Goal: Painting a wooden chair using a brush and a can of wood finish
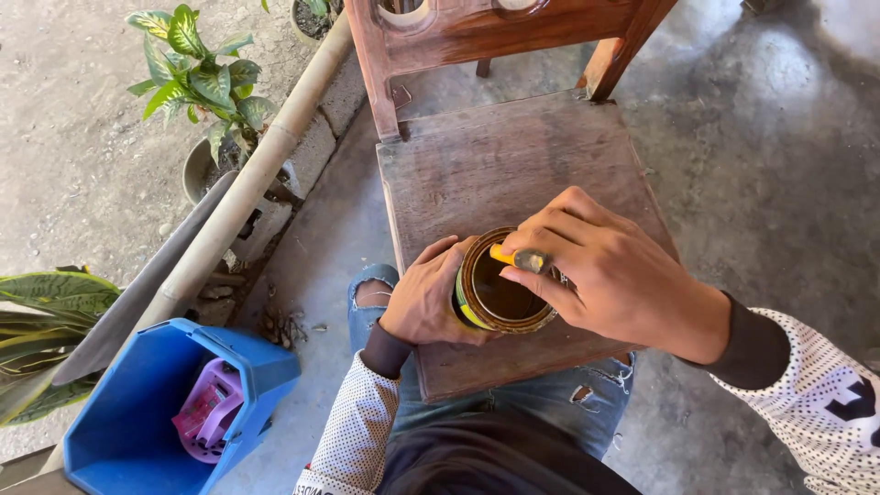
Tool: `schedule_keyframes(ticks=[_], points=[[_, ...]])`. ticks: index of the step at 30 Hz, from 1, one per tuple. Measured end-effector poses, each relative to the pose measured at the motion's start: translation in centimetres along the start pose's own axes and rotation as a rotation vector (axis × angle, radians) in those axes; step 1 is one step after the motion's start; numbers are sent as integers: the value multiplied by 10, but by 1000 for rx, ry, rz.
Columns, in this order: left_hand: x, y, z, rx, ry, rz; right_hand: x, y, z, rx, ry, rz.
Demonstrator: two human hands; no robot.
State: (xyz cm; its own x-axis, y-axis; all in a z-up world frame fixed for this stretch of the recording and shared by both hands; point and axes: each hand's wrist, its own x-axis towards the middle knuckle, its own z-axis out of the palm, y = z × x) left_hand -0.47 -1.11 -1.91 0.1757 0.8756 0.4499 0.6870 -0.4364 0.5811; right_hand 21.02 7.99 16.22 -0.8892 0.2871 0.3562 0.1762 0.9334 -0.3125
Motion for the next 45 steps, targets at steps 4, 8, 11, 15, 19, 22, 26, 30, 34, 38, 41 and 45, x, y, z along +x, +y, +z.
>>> schedule_keyframes(ticks=[4, 8, 11, 15, 19, 22, 26, 30, 34, 38, 41, 45], points=[[-1, -4, 2, -11, -3, -4, -2, 5, 8, -46, 4, 28], [-1, -4, 2, -14, -20, -17, -2, 10, 18, -73, 16, 6], [0, -1, 0, -16, -3, -7, -2, 10, 24, -108, 14, -10], [-1, -5, 2, -24, -8, 5, -3, 13, 27, -102, 8, 0], [-1, -5, 2, -36, -16, -2, -2, 15, 26, -90, 20, 2], [0, -3, 1, -29, -8, 2, -3, 15, 27, -84, 23, 14], [0, -4, 2, -19, -4, -2, -3, 16, 27, -78, 24, 25], [1, -3, -2, 3, -15, -6, 1, 18, 0, 82, 113, 104], [4, 3, -7, -25, -3, -15, -17, 39, -14, 463, 193, 273], [2, -1, -2, -16, -26, -42, -60, 85, 12, 1082, 420, 692], [2, 1, -4, -8, -19, -26, -83, 95, 33, 1258, 450, 728], [2, 2, -4, -10, -22, -27, -109, 108, 46, 1483, 544, 711]])
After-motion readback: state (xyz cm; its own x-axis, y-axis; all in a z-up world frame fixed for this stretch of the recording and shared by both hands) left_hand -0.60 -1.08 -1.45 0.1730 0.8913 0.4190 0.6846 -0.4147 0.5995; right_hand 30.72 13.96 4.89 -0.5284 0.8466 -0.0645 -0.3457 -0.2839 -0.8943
